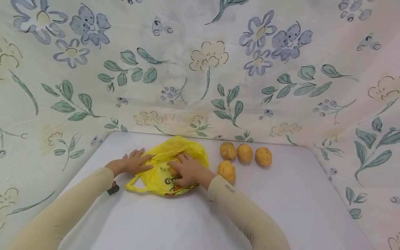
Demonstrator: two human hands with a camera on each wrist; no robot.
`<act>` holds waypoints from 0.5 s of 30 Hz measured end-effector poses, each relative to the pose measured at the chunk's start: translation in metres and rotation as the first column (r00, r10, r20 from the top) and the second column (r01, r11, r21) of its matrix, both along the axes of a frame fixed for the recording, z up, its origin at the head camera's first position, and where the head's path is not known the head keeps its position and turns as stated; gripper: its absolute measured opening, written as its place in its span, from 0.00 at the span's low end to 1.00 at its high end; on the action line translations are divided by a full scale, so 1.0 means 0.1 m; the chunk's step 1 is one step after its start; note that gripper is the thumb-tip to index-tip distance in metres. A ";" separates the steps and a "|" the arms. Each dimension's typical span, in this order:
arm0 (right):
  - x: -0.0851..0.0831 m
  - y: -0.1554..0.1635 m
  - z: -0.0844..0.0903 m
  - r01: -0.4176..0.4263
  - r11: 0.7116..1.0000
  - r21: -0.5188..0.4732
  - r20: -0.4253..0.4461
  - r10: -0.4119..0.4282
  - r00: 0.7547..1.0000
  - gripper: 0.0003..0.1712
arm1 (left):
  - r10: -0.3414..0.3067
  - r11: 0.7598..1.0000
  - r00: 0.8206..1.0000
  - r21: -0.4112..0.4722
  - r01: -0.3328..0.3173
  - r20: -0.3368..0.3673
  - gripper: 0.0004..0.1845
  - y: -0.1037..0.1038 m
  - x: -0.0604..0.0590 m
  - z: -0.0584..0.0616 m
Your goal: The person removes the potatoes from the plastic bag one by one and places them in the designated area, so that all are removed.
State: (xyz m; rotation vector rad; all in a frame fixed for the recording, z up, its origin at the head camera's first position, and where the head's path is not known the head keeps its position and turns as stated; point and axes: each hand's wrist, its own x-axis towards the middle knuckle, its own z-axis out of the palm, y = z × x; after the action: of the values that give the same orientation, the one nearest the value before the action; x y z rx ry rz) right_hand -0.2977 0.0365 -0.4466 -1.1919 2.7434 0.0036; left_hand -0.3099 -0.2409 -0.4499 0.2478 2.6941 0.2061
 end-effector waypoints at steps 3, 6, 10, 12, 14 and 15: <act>0.01 -0.02 0.01 -0.010 1.000 0.008 -0.002 0.010 1.000 0.40 | -0.001 1.000 1.000 0.000 0.001 -0.004 0.40 0.00 -0.01 0.01; 0.02 -0.02 0.02 -0.022 1.000 0.014 -0.014 0.022 1.000 0.39 | -0.006 1.000 1.000 -0.004 0.006 -0.007 0.41 0.00 -0.02 0.02; 0.06 -0.03 0.01 -0.055 0.998 0.027 -0.039 0.056 0.998 0.39 | -0.004 1.000 1.000 -0.009 0.004 0.004 0.41 -0.01 -0.01 0.02; 0.08 -0.03 0.00 -0.076 0.997 0.030 -0.047 0.077 0.996 0.39 | -0.002 1.000 1.000 -0.010 0.002 0.010 0.42 -0.01 -0.01 0.01; 0.09 -0.04 -0.02 -0.091 0.995 0.028 -0.055 0.093 0.994 0.39 | -0.001 1.000 1.000 -0.010 0.002 0.011 0.42 -0.01 0.00 0.00; 0.10 -0.05 -0.03 -0.097 0.995 0.027 -0.061 0.099 0.993 0.39 | 0.000 1.000 1.000 -0.010 0.000 0.012 0.42 -0.01 0.00 0.00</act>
State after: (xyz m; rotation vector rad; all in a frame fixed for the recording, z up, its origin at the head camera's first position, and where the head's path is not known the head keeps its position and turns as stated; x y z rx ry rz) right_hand -0.2875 0.0317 -0.4498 -1.3408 2.7259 0.0857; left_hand -0.3100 -0.2415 -0.4498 0.2429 2.6830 0.1934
